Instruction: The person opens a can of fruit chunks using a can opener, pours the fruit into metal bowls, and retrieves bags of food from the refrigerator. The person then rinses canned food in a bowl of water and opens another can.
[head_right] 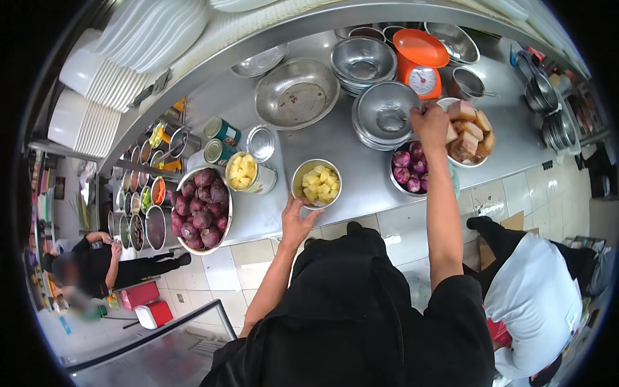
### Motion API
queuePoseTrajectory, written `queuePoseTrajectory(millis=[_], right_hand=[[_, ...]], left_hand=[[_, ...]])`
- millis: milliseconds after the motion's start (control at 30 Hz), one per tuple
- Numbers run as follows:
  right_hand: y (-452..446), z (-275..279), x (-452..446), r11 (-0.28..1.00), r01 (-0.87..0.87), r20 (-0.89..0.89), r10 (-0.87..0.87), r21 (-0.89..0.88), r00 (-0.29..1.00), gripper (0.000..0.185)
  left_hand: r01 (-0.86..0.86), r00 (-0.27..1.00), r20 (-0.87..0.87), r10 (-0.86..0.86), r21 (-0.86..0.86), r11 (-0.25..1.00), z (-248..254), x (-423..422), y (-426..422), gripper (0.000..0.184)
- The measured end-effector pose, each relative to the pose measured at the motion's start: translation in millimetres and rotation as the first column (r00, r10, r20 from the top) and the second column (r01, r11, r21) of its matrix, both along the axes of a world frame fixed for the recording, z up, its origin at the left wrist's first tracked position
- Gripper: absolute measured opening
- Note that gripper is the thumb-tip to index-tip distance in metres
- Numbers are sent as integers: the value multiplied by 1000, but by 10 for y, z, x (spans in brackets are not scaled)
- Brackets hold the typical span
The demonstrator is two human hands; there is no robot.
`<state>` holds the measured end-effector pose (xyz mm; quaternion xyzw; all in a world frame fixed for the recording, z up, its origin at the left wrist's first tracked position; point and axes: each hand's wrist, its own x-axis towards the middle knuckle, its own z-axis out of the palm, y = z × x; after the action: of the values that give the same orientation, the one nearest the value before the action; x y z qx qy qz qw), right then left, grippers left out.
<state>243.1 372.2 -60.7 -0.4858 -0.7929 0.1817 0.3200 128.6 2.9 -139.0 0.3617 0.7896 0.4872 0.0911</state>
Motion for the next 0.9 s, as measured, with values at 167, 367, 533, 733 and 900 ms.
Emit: queuePoseTrajectory(millis=[167,367,533,733,900], right_hand=[[-358,594,183,999,-38,-46,39,27,998,24],[-1307,489,586,947,-119,-137,81,-298,987,16],[-1855,-426,595,778,-185,-173,99,-601,980,17],[-1903,-916,273,666,-305,-290,137,-681,947,21],[-1858,-794,303,588,-353,-362,107,-728,926,26]], left_hand=[[3,1000,-1,-3,31,999,197,3,-117,35],[113,986,-122,-117,-40,993,944,-41,-571,36],[158,986,-24,-162,-124,980,1397,-96,-722,38],[287,951,175,-256,-183,940,1175,-245,-140,35],[329,728,676,-114,-198,923,723,-472,419,38]])
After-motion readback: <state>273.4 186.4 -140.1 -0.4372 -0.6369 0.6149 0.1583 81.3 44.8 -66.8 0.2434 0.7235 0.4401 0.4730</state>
